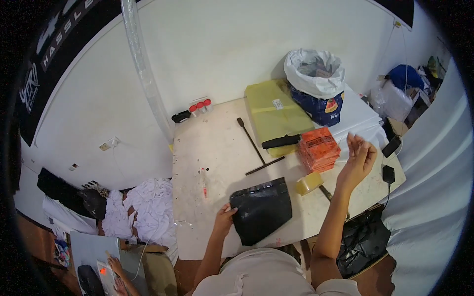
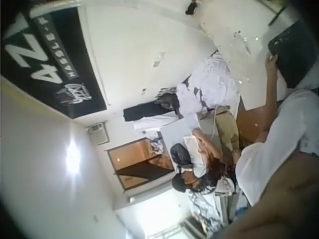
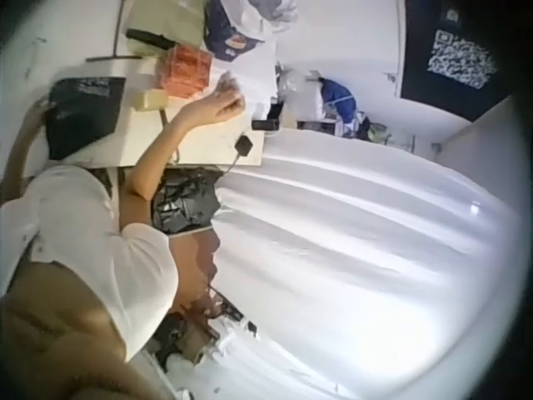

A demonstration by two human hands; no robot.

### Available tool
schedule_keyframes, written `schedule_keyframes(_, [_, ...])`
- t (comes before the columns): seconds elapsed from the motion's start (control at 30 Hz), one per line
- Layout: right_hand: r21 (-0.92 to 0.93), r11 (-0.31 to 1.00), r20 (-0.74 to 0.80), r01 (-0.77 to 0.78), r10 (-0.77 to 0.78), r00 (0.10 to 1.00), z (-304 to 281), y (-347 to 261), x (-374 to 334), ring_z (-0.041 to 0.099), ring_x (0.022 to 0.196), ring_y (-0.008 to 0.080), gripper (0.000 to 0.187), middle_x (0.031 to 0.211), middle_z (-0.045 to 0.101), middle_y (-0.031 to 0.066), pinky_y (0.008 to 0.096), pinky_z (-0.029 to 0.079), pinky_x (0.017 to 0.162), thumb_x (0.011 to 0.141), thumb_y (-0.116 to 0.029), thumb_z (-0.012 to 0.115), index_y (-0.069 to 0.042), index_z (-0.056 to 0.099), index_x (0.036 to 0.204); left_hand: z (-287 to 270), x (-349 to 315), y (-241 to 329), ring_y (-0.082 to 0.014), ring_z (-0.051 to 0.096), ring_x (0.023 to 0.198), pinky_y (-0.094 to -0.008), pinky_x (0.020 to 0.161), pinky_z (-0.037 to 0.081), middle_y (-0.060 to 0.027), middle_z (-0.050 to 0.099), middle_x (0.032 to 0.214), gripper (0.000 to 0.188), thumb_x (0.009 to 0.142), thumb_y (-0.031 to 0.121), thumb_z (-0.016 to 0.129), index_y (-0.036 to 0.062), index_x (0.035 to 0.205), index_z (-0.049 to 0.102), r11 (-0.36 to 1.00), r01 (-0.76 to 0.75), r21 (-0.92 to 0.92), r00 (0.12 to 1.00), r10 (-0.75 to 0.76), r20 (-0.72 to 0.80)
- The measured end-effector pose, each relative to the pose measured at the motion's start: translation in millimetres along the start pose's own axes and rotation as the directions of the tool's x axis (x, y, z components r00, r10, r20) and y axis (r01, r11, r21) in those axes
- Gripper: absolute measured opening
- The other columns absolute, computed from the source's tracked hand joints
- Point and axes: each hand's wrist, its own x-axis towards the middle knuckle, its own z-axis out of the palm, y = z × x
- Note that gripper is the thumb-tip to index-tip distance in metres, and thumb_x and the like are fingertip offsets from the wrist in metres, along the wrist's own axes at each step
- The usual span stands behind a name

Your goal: The recorder is placing items into black plastic pouches, sealing them with adhesive tape, and marking them with a pen.

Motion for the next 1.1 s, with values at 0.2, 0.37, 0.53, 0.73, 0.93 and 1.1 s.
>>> schedule_keyframes(0.2, [-0.066,0.972,0.312,0.226,-0.195,0.930,96.2,5.5,-78.7,0.057,0.089,0.0245,0.007,0.099,0.057,0.0173,0.0365,0.045,0.082,0.091,-0.009,0.044,-0.002,0.043,0.091,10.4,13.7,-39.9,-0.0132,0.059,0.080,-0.0228,0.070,0.046,-0.0061,0.063,0.089,0.031,0.080,0.005,0.061,0.0020,0.110,0.054,0.998,0.025,0.055,0.999,-0.028,0.040])
schedule_keyframes(0.37, [-0.193,0.955,0.877,-0.226,0.271,0.396,129.4,78.7,-210.5,0.056,0.074,0.0184,0.007,0.080,0.058,0.0082,0.0291,0.044,0.069,0.079,0.002,0.051,-0.001,0.055,0.083,15.9,10.2,-37.2,-0.0139,0.058,0.085,-0.0253,0.076,0.046,-0.0081,0.062,0.096,0.031,0.083,0.008,0.058,-0.0017,0.111,0.051,0.991,0.035,0.128,0.996,-0.046,0.081])
schedule_keyframes(0.53, [-0.429,0.880,0.882,-0.204,0.359,-0.304,91.4,145.3,-298.9,0.057,0.075,0.0207,0.011,0.082,0.061,0.0089,0.0299,0.046,0.070,0.081,-0.004,0.051,0.000,0.056,0.090,17.8,-1.2,-39.3,-0.0157,0.056,0.094,-0.0253,0.087,0.040,-0.0071,0.061,0.099,0.030,0.088,0.021,0.051,0.0001,0.110,0.056,0.848,-0.193,0.494,0.963,0.261,-0.072])
schedule_keyframes(0.73, [-0.431,0.871,0.888,-0.233,0.365,-0.278,83.9,152.1,-268.6,0.058,0.092,0.0192,0.037,0.106,0.060,0.0109,0.0290,0.045,0.082,0.080,0.005,0.044,-0.003,0.053,0.115,3.4,17.7,-55.1,-0.0126,0.056,0.089,-0.0247,0.080,0.043,-0.0049,0.062,0.092,0.029,0.085,0.019,0.058,-0.0020,0.104,0.057,0.955,-0.169,0.245,0.984,0.149,0.101])
schedule_keyframes(0.93, [-0.549,0.828,0.825,-0.110,0.559,0.090,34.5,144.8,-169.9,0.055,0.088,0.0143,0.038,0.098,0.060,0.0068,0.0251,0.043,0.079,0.079,0.010,0.040,-0.003,0.055,0.111,-4.4,16.4,-41.5,-0.0104,0.056,0.085,-0.0231,0.075,0.044,-0.0038,0.062,0.092,0.027,0.083,0.016,0.061,0.0007,0.105,0.057,0.972,0.078,0.220,0.984,-0.110,0.137])
schedule_keyframes(1.1, [-0.719,0.682,0.606,-0.135,0.710,0.359,-67.0,111.5,-112.9,0.055,0.071,0.0146,0.025,0.079,0.059,0.0060,0.0249,0.045,0.068,0.081,0.004,0.043,-0.002,0.057,0.101,-14.7,3.8,-42.3,-0.0092,0.056,0.083,-0.0209,0.074,0.043,-0.0024,0.062,0.092,0.027,0.084,0.017,0.061,0.0012,0.106,0.058,0.972,-0.027,0.234,0.982,-0.019,0.189])
